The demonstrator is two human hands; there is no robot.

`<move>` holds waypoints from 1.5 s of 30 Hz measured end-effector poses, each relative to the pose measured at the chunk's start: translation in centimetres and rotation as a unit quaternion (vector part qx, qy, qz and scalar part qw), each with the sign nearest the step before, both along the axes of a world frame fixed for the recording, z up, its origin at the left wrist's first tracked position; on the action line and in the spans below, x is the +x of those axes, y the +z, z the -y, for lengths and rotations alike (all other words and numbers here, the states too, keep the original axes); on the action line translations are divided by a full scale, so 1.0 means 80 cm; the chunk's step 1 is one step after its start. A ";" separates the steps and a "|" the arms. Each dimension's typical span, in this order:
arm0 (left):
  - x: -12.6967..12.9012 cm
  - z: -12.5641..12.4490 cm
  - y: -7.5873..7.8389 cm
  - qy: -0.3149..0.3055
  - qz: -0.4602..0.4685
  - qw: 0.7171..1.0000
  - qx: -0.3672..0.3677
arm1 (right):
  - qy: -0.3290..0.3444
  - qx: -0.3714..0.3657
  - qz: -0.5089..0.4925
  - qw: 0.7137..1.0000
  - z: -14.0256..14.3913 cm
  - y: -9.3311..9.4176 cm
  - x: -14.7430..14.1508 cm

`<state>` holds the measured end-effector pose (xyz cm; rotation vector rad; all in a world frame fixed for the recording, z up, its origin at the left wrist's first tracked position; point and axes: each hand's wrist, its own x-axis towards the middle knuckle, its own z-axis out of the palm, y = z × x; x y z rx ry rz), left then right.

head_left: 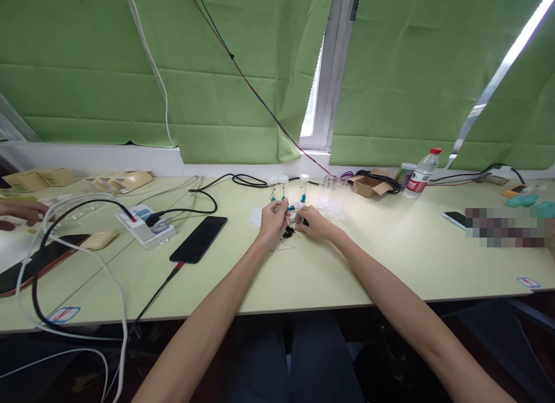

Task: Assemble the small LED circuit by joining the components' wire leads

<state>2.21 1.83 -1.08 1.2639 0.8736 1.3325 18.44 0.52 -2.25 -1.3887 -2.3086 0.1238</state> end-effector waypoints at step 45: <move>-0.001 0.002 0.002 -0.013 0.006 0.999 -0.036 | -0.029 0.036 0.137 0.989 0.008 -0.003 -0.014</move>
